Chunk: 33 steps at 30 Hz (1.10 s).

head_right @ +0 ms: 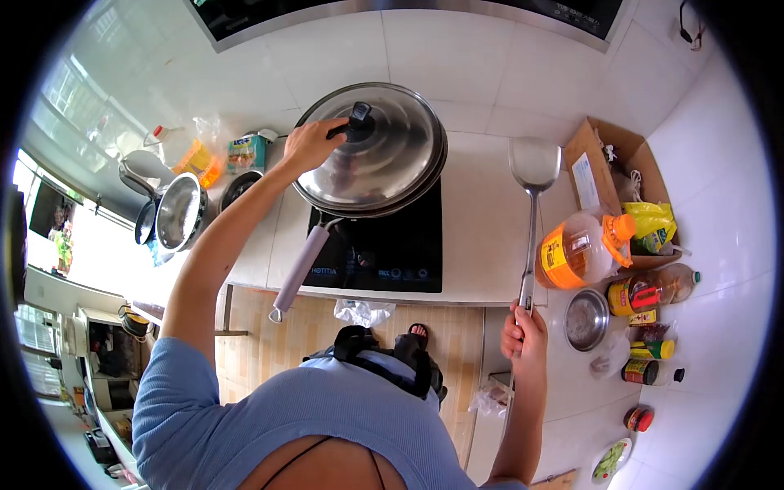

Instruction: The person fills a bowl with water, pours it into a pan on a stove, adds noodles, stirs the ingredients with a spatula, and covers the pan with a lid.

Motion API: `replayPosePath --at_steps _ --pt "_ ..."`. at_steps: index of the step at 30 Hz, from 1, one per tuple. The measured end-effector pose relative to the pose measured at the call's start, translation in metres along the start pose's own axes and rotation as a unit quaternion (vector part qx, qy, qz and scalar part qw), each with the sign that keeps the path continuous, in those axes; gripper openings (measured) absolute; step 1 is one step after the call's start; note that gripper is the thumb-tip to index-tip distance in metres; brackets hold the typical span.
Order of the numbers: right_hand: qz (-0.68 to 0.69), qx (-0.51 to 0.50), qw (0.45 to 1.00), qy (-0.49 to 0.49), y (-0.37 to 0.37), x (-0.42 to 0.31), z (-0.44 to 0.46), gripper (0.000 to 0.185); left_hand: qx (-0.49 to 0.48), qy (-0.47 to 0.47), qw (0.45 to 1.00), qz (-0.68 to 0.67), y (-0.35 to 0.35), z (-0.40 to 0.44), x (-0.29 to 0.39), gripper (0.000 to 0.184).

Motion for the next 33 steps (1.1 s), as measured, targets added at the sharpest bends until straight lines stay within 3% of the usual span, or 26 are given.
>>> replayPosePath --at_steps 14,18,33 --pt "-0.013 0.036 0.999 -0.007 -0.017 0.003 -0.005 0.013 -0.064 0.020 0.998 -0.004 0.021 0.010 0.004 0.037" --pt "-0.011 0.022 1.000 -0.013 -0.014 0.002 -0.002 0.012 -0.029 0.061 0.998 0.015 0.018 0.011 0.004 0.036" --pt "-0.028 0.006 1.000 -0.008 -0.008 0.005 0.005 0.010 -0.056 0.053 0.997 0.011 0.020 0.015 0.001 0.037"
Point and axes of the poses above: each hand's wrist, its own z-axis towards the middle knuckle, its own y-axis out of the palm, x = y × z, the point moved 7 cm from there along z, towards the middle knuckle, and after that the axes turned 2 degrees about z, right-handed, at the moved point
